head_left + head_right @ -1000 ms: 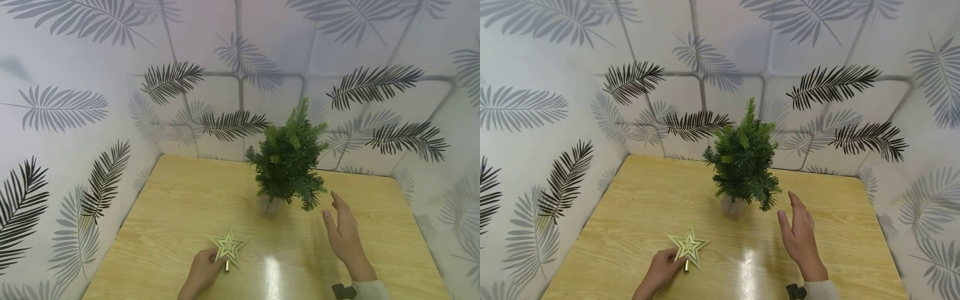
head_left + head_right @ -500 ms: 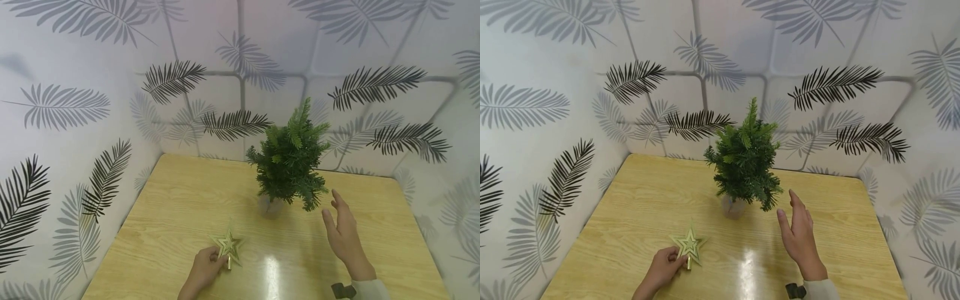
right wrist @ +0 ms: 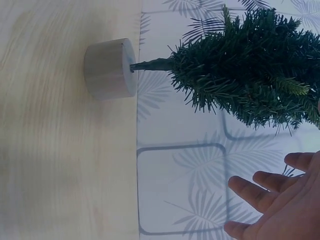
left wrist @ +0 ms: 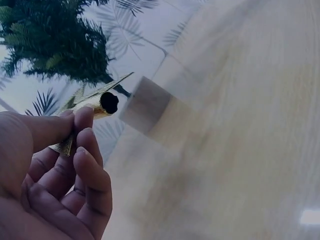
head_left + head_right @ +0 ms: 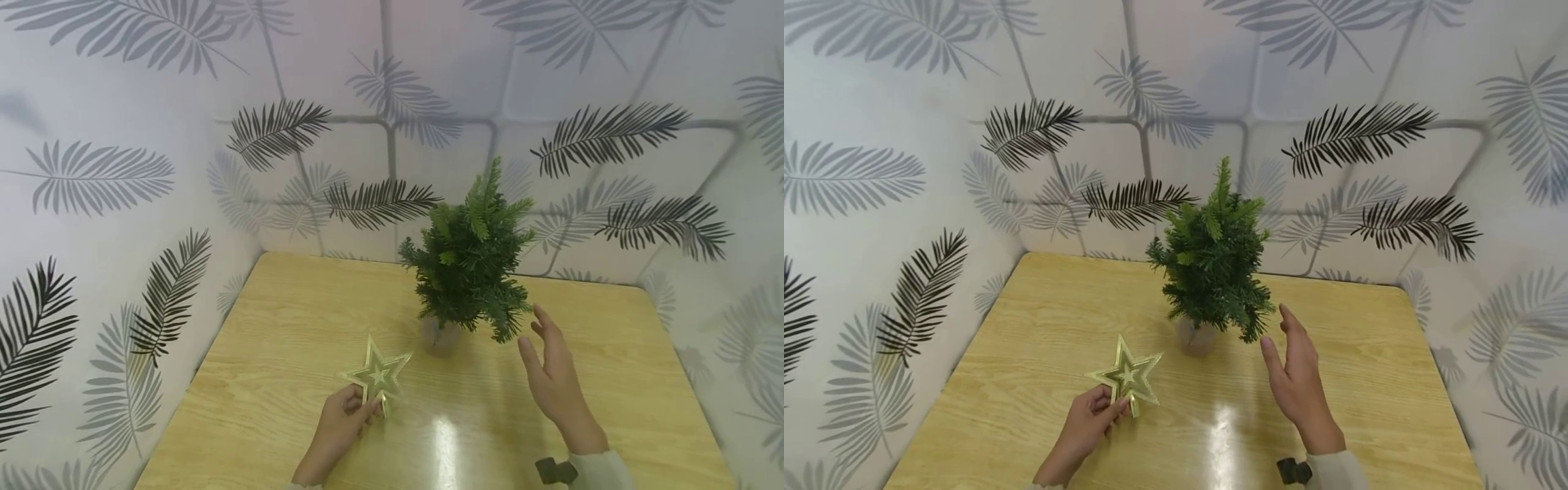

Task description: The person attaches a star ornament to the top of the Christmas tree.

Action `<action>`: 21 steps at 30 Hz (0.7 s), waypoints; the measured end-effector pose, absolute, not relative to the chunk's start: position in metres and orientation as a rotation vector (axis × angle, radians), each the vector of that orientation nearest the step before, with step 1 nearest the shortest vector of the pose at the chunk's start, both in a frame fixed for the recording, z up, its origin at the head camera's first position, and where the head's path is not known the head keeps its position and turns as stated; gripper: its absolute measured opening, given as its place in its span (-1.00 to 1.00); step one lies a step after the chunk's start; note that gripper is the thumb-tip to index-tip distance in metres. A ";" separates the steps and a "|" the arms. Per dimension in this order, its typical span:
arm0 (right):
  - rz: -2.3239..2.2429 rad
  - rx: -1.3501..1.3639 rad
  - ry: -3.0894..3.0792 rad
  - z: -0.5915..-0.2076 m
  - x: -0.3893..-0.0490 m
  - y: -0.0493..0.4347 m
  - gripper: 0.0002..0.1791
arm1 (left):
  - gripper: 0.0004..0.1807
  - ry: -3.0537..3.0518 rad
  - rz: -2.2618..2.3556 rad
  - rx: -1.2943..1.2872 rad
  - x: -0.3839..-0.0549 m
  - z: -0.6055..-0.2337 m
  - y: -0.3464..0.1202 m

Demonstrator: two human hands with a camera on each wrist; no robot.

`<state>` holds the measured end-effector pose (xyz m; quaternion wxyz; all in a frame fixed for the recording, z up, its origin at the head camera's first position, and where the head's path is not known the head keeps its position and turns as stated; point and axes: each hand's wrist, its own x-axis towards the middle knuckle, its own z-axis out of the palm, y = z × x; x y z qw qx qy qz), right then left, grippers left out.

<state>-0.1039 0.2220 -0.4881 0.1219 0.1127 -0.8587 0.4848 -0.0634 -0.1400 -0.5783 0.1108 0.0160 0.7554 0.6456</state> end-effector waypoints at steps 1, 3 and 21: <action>1.417 0.333 -2.504 -0.487 -0.105 0.222 -0.32 | -0.75 2.218 1.910 0.053 -0.064 -0.576 -0.139; 1.416 0.341 -2.498 -0.485 -0.106 0.221 -0.32 | -0.74 2.210 1.943 0.056 -0.066 -0.572 -0.137; 1.402 0.397 -2.435 -0.459 -0.119 0.218 -0.30 | -0.82 2.194 2.117 0.035 -0.078 -0.543 -0.125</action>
